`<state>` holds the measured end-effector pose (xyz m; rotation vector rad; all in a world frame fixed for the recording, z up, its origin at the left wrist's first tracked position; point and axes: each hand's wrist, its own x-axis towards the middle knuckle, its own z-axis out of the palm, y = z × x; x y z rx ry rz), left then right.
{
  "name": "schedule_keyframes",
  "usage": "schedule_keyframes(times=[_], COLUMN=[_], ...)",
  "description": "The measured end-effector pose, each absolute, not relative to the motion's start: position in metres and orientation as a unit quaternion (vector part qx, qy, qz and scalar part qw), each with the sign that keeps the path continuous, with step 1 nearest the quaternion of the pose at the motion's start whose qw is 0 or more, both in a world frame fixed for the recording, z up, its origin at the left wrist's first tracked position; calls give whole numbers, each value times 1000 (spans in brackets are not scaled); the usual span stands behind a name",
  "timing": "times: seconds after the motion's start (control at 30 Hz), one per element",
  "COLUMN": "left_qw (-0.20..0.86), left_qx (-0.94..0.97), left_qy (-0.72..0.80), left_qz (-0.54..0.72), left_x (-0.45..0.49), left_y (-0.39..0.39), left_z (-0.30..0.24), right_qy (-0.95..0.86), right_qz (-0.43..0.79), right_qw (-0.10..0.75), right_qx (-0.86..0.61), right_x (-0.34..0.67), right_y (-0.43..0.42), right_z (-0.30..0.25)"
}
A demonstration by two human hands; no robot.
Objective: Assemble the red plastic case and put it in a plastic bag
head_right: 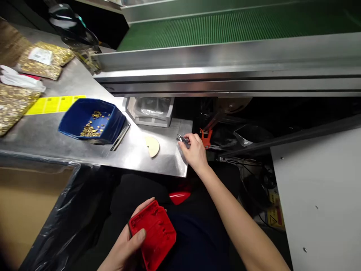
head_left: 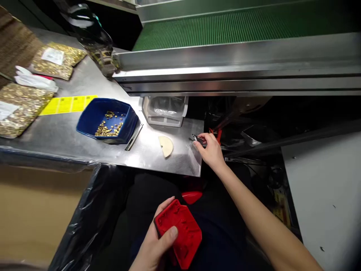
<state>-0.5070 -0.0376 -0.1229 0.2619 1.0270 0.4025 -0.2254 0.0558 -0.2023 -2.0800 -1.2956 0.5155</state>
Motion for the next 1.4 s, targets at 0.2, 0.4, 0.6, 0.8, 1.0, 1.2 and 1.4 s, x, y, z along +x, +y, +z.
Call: schedule_keyframes(times=[0.2, 0.4, 0.6, 0.8, 1.0, 1.2, 1.4], left_qw=[835, 834, 847, 879, 919, 935, 937], left_qx=[73, 21, -59, -43, 5, 13, 17], left_qy=[484, 464, 443, 398, 332, 307, 293], left_qz=[250, 297, 288, 261, 211, 179, 188], left_x=[-516, -521, -519, -506, -501, -502, -497], left_y=[-37, -32, -20, -13, -18, -32, -37], left_z=[-125, -139, -151, -152, -141, -130, -128], right_qy=[-527, -432, -455, -721, -744, -759, -757], right_qz=[258, 255, 336, 224, -7, -68, -85], right_qw=[299, 357, 368, 322, 349, 357, 371], right_qx=[-753, -788, -738, -572, -570, -540, -531], right_x=[-226, -213, -265, -312, -318, -313, -308], right_y=[84, 19, -82, -93, -82, -96, -102], right_z=[-235, -219, -191, -142, -127, -115, -120])
